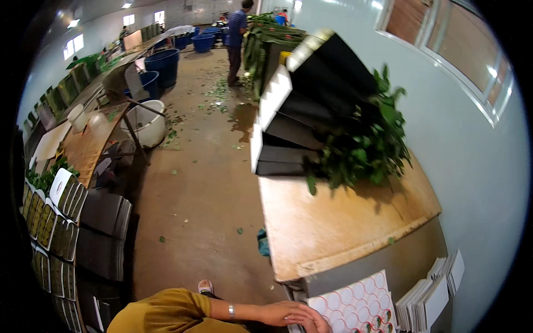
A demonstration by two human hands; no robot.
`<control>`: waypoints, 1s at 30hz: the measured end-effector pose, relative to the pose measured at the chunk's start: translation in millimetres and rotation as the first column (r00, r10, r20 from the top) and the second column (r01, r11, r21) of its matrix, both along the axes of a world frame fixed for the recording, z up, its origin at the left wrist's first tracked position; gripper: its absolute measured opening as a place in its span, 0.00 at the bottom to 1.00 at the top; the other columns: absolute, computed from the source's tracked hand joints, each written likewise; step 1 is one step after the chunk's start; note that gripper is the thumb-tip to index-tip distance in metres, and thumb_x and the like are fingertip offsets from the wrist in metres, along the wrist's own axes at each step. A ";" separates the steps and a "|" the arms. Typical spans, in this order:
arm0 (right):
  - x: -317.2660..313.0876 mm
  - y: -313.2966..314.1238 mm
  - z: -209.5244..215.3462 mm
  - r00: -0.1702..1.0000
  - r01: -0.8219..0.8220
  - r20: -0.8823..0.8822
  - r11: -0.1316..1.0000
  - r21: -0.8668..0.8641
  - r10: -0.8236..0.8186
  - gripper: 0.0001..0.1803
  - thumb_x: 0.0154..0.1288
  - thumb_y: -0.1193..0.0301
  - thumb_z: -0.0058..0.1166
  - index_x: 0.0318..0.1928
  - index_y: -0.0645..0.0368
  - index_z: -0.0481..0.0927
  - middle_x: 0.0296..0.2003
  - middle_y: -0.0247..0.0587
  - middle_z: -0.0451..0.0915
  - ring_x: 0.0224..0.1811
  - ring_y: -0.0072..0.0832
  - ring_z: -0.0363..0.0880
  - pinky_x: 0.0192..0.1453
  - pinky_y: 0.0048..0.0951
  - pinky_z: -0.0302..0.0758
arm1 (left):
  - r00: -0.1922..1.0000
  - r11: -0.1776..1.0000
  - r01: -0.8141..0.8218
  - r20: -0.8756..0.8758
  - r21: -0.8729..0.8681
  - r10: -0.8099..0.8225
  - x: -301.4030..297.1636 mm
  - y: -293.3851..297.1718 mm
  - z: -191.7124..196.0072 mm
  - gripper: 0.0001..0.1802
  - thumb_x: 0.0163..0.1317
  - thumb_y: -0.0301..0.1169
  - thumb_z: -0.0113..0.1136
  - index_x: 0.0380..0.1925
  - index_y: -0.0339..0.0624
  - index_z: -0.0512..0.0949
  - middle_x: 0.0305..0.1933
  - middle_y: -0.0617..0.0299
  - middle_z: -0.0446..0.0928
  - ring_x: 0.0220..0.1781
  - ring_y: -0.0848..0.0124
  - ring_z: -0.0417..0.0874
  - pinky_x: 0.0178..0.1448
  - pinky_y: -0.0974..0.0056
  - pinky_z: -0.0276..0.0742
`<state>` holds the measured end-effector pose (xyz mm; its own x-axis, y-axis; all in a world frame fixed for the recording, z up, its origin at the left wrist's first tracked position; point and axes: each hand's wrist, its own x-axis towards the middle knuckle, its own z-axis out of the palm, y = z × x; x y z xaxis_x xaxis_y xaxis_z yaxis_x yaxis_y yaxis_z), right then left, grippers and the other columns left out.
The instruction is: The person arranges white roses and green leaves into white paper sleeves, folds the sleeves closed, and staples them shut. The person then applies a round sticker to the sealed package and places it on a nearby table. The person repeats this process with additional roses and leaves.
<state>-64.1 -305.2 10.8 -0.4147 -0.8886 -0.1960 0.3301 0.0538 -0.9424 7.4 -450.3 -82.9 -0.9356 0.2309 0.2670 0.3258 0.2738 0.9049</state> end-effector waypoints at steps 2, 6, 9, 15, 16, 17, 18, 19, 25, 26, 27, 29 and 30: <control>41.0 -67.3 10.6 0.990 -0.072 0.122 0.996 0.048 0.065 0.26 0.65 0.63 0.45 0.59 0.65 0.60 0.49 0.49 0.71 0.46 0.37 0.74 0.50 0.34 0.70 | 0.953 0.995 -0.090 0.288 -0.044 0.099 69.6 -62.0 -2.7 0.26 0.59 0.37 0.51 0.56 0.39 0.62 0.49 0.46 0.70 0.51 0.52 0.71 0.53 0.57 0.67; 107.1 -190.1 -5.7 0.941 -0.332 0.121 0.934 0.132 0.317 0.22 0.67 0.68 0.42 0.56 0.69 0.62 0.48 0.54 0.72 0.47 0.36 0.74 0.51 0.32 0.72 | 0.754 0.931 -0.126 0.577 -0.344 0.315 212.6 -184.0 -16.9 0.25 0.59 0.39 0.48 0.55 0.40 0.65 0.49 0.46 0.71 0.50 0.50 0.72 0.51 0.54 0.69; 133.7 -260.8 -20.7 0.902 -0.432 0.087 0.878 0.207 0.424 0.22 0.66 0.64 0.43 0.55 0.65 0.65 0.48 0.47 0.73 0.48 0.32 0.74 0.50 0.29 0.72 | 0.637 0.846 -0.131 0.611 -0.516 0.471 282.2 -242.6 -23.9 0.24 0.59 0.40 0.48 0.54 0.43 0.67 0.49 0.48 0.72 0.51 0.52 0.73 0.52 0.53 0.69; 134.6 -367.8 -64.0 0.891 -0.455 0.142 0.849 0.268 0.432 0.15 0.67 0.69 0.42 0.49 0.66 0.69 0.36 0.42 0.76 0.39 0.27 0.76 0.45 0.25 0.74 | 0.533 0.842 -0.359 0.651 -0.403 0.539 310.9 -308.1 -34.0 0.25 0.60 0.43 0.47 0.55 0.41 0.66 0.51 0.46 0.71 0.54 0.52 0.71 0.56 0.55 0.67; 133.8 -384.6 -70.8 0.896 -0.443 0.134 0.843 0.305 0.423 0.14 0.67 0.69 0.42 0.48 0.66 0.70 0.34 0.42 0.76 0.38 0.27 0.77 0.44 0.25 0.74 | 0.550 0.830 -0.427 0.625 -0.359 0.553 308.7 -319.8 -40.3 0.27 0.60 0.44 0.47 0.55 0.40 0.66 0.50 0.45 0.72 0.54 0.51 0.71 0.57 0.55 0.66; 131.4 -401.8 -76.6 0.903 -0.428 0.125 0.836 0.343 0.411 0.13 0.67 0.70 0.42 0.47 0.66 0.71 0.32 0.41 0.77 0.36 0.26 0.77 0.44 0.26 0.74 | 0.536 0.826 -0.477 0.646 -0.300 0.544 304.4 -335.1 -40.6 0.27 0.60 0.44 0.47 0.55 0.39 0.66 0.50 0.45 0.72 0.54 0.51 0.71 0.57 0.56 0.66; 129.5 -419.8 -84.6 0.900 -0.432 0.119 0.821 0.373 0.420 0.13 0.67 0.69 0.41 0.46 0.65 0.71 0.31 0.40 0.76 0.35 0.25 0.76 0.43 0.25 0.74 | 0.518 0.817 -0.523 0.671 -0.242 0.531 301.9 -353.1 -37.0 0.27 0.60 0.44 0.48 0.55 0.38 0.66 0.50 0.45 0.72 0.55 0.52 0.71 0.58 0.57 0.66; 127.9 -440.9 -92.2 0.894 -0.441 0.115 0.806 0.395 0.433 0.13 0.67 0.69 0.41 0.46 0.65 0.71 0.30 0.38 0.76 0.33 0.23 0.76 0.42 0.24 0.74 | 0.502 0.794 -0.578 0.684 -0.190 0.529 305.1 -373.1 -51.4 0.27 0.60 0.43 0.48 0.54 0.37 0.66 0.50 0.45 0.72 0.54 0.52 0.71 0.58 0.58 0.66; 109.5 -604.8 -146.6 0.885 -0.451 0.031 0.839 0.303 0.465 0.13 0.67 0.69 0.38 0.46 0.62 0.72 0.20 0.30 0.70 0.23 0.17 0.69 0.29 0.19 0.68 | 0.018 0.485 -0.783 0.765 -0.390 0.644 368.3 -517.0 -112.3 0.27 0.56 0.42 0.51 0.51 0.35 0.69 0.48 0.45 0.74 0.50 0.53 0.75 0.55 0.60 0.69; 110.4 -643.8 -138.4 0.885 -0.446 0.009 0.841 0.307 0.466 0.14 0.67 0.68 0.38 0.45 0.63 0.72 0.19 0.29 0.69 0.21 0.17 0.68 0.27 0.18 0.66 | -0.115 0.436 -0.758 0.757 -0.485 0.643 389.3 -534.5 -125.7 0.26 0.55 0.42 0.52 0.49 0.35 0.71 0.47 0.45 0.75 0.49 0.54 0.76 0.54 0.60 0.70; 109.2 -679.2 -127.4 0.885 -0.454 0.034 0.841 0.294 0.465 0.14 0.67 0.68 0.39 0.45 0.63 0.72 0.19 0.29 0.69 0.21 0.17 0.68 0.28 0.18 0.66 | -0.166 0.423 -0.757 0.774 -0.497 0.611 410.6 -548.1 -135.0 0.25 0.54 0.41 0.53 0.47 0.35 0.73 0.45 0.46 0.76 0.49 0.56 0.76 0.53 0.61 0.70; 102.2 -739.2 -111.4 0.886 -0.456 0.046 0.848 0.271 0.462 0.14 0.67 0.66 0.40 0.44 0.63 0.73 0.18 0.29 0.68 0.20 0.17 0.67 0.28 0.18 0.66 | -0.284 0.339 -0.816 0.836 -0.468 0.469 432.1 -586.8 -140.2 0.23 0.53 0.41 0.54 0.44 0.36 0.75 0.42 0.49 0.78 0.46 0.59 0.78 0.51 0.61 0.71; 97.2 -766.0 -107.0 0.884 -0.460 0.045 0.850 0.258 0.465 0.14 0.66 0.66 0.41 0.43 0.63 0.73 0.18 0.28 0.68 0.20 0.17 0.67 0.28 0.18 0.66 | -0.345 0.258 -0.860 0.875 -0.440 0.339 436.9 -603.9 -134.5 0.22 0.53 0.40 0.55 0.43 0.36 0.76 0.41 0.51 0.78 0.45 0.60 0.78 0.50 0.62 0.71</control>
<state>33.1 -1071.1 -96.2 0.0257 -0.8992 -0.4367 0.1904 0.4332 -0.8809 444.3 -1054.2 -217.4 0.0244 -0.4994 -0.8660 -0.6874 -0.6374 0.3482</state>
